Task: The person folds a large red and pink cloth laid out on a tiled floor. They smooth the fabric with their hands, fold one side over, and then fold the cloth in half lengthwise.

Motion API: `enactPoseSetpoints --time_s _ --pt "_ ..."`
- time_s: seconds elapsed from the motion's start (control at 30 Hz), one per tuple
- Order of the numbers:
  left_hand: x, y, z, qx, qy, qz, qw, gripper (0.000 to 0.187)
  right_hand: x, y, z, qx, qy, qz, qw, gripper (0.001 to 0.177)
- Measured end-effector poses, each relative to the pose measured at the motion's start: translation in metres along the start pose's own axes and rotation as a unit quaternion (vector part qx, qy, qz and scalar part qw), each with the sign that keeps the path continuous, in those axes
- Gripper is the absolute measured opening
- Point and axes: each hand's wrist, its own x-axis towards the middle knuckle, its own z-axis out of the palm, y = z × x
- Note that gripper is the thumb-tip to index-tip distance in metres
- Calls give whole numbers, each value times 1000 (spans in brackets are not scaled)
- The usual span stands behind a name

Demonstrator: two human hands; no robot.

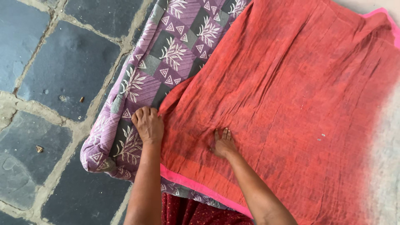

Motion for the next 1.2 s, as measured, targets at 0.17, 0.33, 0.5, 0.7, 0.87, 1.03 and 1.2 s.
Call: enactPoseSetpoints --time_s 0.17,0.33,0.5,0.7,0.87,1.03,1.2 --pt "-1 -11 13 -146 8 -63 987 24 11 8 10 -4 -4 -10 1000 107" --pt "7 -12 10 -366 38 -265 891 19 16 15 15 -1 37 -22 999 109" --pt "1 -15 -12 -296 87 -267 913 17 14 22 1 -11 15 -43 999 113" --pt "-3 -58 -43 -155 85 -246 953 15 4 6 12 15 94 -87 992 107" --pt "-10 -83 -56 -77 118 -177 974 15 -12 -1 31 23 211 -207 955 88" --pt "-14 -97 -77 -56 66 -154 984 27 -39 -27 27 51 257 -299 918 51" --pt "-14 -97 -78 -78 -8 -245 966 42 -75 -77 63 -100 352 -463 807 66"
